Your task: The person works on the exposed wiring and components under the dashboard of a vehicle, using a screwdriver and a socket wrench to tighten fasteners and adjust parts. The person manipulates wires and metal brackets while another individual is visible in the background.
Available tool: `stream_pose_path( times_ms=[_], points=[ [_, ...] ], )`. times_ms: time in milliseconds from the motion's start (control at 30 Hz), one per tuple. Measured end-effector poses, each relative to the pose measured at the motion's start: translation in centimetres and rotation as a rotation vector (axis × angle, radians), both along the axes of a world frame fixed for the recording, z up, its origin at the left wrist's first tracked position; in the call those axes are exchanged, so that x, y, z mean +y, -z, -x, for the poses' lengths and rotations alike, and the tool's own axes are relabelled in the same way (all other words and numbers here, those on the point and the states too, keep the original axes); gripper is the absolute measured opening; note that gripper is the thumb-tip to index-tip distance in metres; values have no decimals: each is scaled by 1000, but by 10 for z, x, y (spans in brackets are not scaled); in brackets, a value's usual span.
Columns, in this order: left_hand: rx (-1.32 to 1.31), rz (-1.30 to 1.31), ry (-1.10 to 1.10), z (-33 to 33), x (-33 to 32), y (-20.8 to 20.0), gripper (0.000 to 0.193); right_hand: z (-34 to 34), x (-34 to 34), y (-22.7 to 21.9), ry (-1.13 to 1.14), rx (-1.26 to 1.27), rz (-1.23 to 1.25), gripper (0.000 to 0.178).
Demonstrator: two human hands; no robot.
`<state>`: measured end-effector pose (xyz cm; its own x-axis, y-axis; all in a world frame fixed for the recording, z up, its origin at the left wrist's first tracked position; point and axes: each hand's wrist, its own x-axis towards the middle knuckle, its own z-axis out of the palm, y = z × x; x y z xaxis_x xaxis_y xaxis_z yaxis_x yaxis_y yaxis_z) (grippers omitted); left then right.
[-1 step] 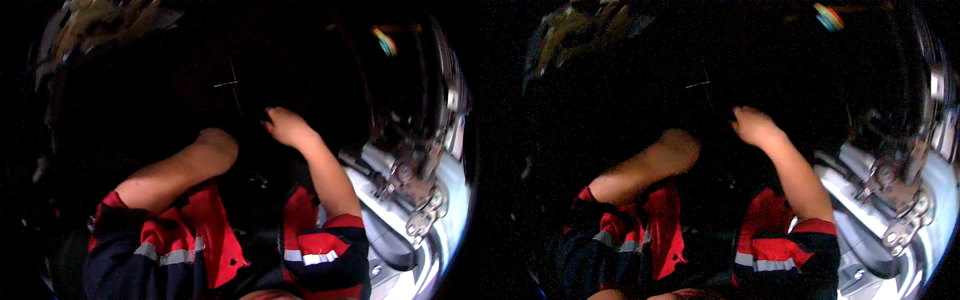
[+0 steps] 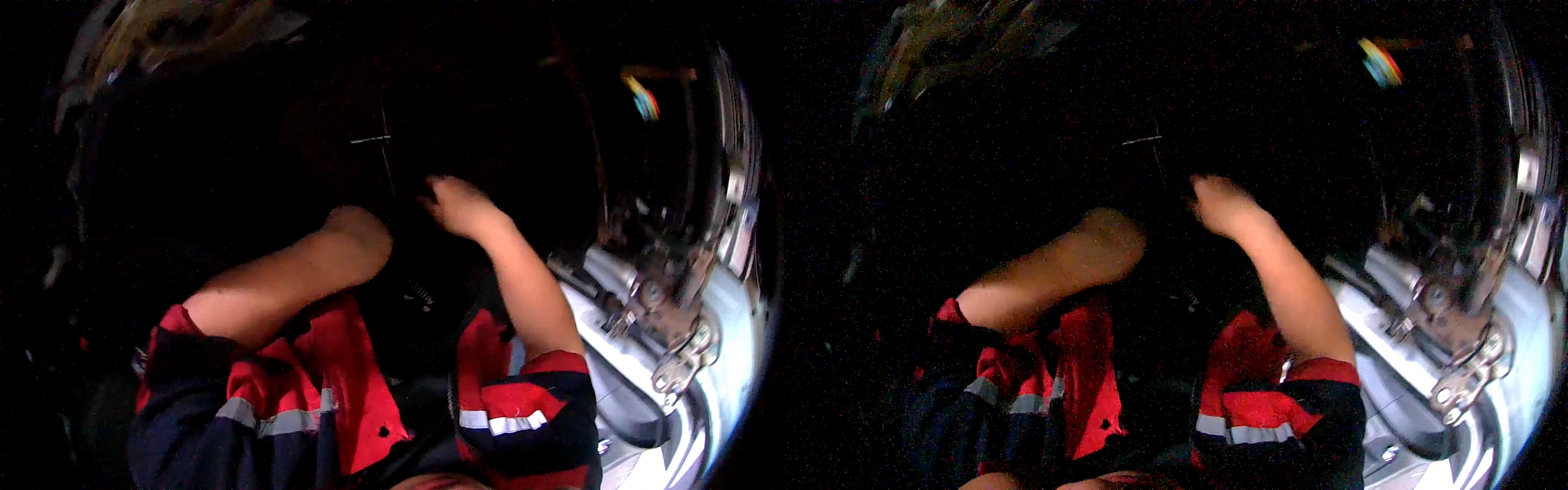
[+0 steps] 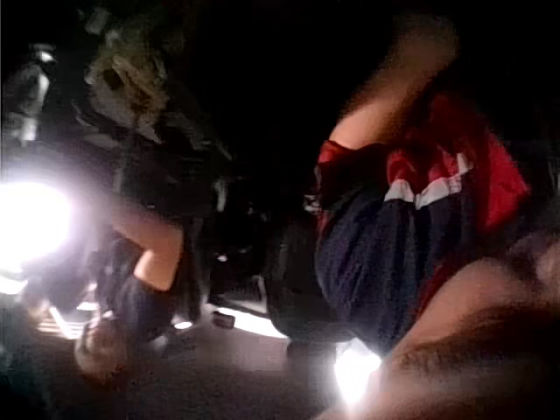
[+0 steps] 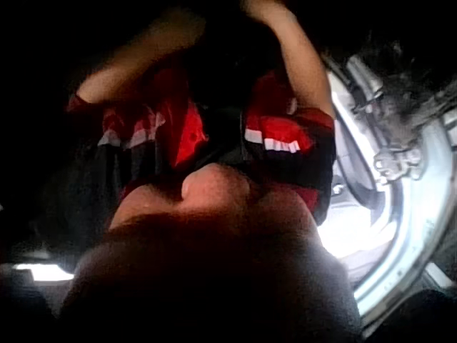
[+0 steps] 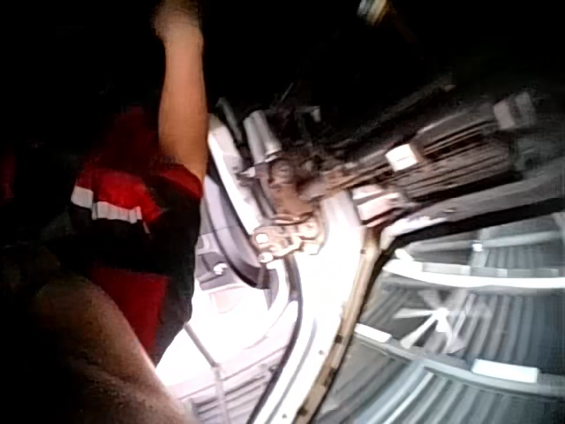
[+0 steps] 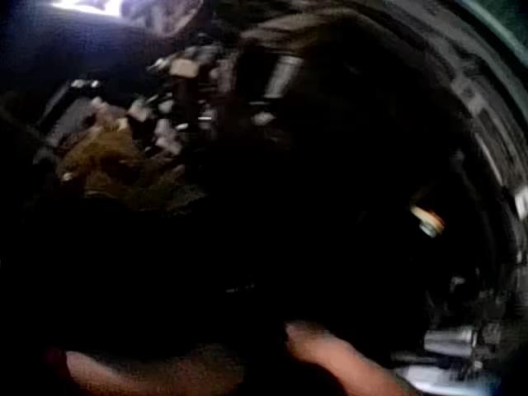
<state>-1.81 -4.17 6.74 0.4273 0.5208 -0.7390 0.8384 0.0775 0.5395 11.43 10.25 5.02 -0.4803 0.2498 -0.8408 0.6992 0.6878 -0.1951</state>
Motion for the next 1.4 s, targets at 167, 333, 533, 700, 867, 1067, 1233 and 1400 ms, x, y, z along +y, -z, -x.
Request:
stream_pose_path(
  times_ms=[167,333,533,700,867,1067,1233,1400],
  points=[
    [-95,7,18,-19,1,20,22,-3,-3,172,-660,95,-23,38],
    [-100,-103,-29,-51,-1,60,24,80,-40,132,19,-38,-108,44],
    [-145,-180,90,-101,20,95,26,57,-25,136,230,56,-89,47],
    [-174,-174,-2,-37,4,28,31,8,-14,192,184,16,-17,47],
    [-135,-135,154,-31,7,22,30,19,-6,158,162,109,-85,54],
    [-112,8,160,-16,18,11,27,12,19,33,572,273,-269,54],
    [-12,21,111,-19,25,9,27,-66,36,-61,869,474,-84,46],
    [172,-106,23,-28,32,8,36,-182,2,-107,1587,719,364,44]
  ],
)
